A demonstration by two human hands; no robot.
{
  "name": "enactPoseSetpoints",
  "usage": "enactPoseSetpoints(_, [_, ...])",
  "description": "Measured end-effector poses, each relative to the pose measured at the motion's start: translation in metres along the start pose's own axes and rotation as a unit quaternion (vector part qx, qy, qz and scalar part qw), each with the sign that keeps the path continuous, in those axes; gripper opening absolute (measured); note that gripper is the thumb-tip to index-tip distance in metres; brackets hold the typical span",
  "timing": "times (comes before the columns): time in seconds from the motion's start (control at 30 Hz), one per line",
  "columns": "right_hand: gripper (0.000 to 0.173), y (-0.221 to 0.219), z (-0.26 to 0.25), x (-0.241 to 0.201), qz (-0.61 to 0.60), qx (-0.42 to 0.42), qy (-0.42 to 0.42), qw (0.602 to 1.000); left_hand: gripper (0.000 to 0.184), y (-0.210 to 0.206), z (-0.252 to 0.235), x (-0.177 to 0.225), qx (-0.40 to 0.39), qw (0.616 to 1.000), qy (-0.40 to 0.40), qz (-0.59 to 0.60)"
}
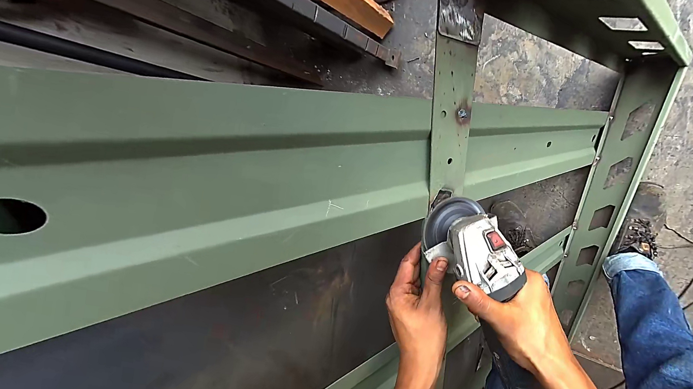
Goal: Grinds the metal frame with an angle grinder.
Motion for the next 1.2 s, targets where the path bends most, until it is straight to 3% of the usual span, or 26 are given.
enactPoseSetpoints(0.2, [0.071, -0.009, 0.015, -0.018, 0.080, 0.015, 0.026, 0.996, 0.022, 0.016, 0.009, -0.003, 0.004, 1.000, 0.013, 0.003])
enactPoseSetpoints(0.33, [0.069, -0.012, 0.020, -0.006, 0.022, 0.017, 0.038, 0.999, 0.029, 0.019, 0.008, -0.008, -0.029, 0.999, 0.014, 0.005])
enactPoseSetpoints(0.63, [0.061, -0.021, 0.014, 0.012, -0.119, -0.021, 0.022, 0.992, 0.031, 0.022, 0.010, -0.001, 0.026, 0.997, -0.027, -0.061])
enactPoseSetpoints(1.0, [0.060, -0.009, 0.014, 0.012, -0.054, 0.000, -0.024, 0.998, 0.034, 0.019, 0.010, 0.003, 0.039, 0.998, -0.006, -0.044])
enactPoseSetpoints(1.2, [0.059, 0.000, 0.005, 0.006, -0.014, 0.001, -0.019, 1.000, 0.037, 0.016, 0.010, 0.003, 0.089, 0.994, 0.008, -0.057])
Point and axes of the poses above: each hand's wrist, its own z-axis away from the middle knuckle, its own y-axis out of the back of the hand, x = y × z, the point moved 10 cm from there along -z, towards the middle knuckle, and after that the axes turned 9 degrees about -z, right-handed, at the moved point
